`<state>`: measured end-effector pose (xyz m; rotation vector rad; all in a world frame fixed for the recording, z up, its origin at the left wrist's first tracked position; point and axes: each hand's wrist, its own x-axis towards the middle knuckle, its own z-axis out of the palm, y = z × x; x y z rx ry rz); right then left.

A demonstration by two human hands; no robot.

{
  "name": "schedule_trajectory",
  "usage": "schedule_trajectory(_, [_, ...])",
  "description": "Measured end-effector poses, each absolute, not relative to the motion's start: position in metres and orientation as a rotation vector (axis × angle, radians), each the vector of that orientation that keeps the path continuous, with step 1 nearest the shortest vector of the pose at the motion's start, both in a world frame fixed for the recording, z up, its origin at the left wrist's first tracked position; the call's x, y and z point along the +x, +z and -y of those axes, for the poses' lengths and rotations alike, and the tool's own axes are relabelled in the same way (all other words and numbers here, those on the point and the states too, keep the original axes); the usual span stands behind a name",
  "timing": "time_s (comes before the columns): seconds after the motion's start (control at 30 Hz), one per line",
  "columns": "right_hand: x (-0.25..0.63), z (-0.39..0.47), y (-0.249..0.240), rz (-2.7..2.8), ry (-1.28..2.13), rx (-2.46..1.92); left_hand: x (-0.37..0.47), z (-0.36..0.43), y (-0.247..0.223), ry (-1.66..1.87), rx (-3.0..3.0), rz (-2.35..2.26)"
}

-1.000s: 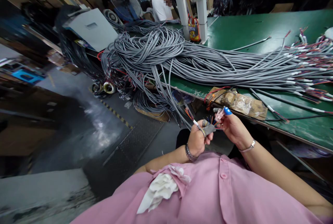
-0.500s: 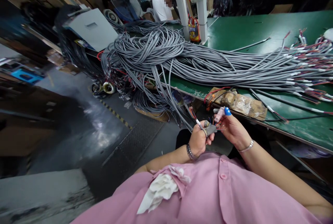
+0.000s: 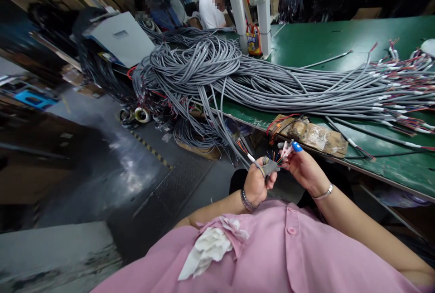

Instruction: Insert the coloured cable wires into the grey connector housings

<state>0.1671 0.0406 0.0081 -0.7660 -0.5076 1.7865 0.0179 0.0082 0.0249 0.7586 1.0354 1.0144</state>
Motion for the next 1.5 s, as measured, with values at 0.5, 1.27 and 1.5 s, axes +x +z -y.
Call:
schedule_trajectory(0.5, [0.160,-0.046,0.008,0.346,1.740,-0.771,0.022,-0.013,0.019,0.980,0.694,-0.943])
schedule_trajectory(1.27, [0.157,-0.044,0.009,0.370,1.714,-0.709,0.026,-0.010,0.016,0.996,0.672,-0.942])
schedule_trajectory(1.5, [0.157,-0.042,0.008,0.348,1.739,-0.703,0.025,-0.006,0.016,1.026,0.704,-0.941])
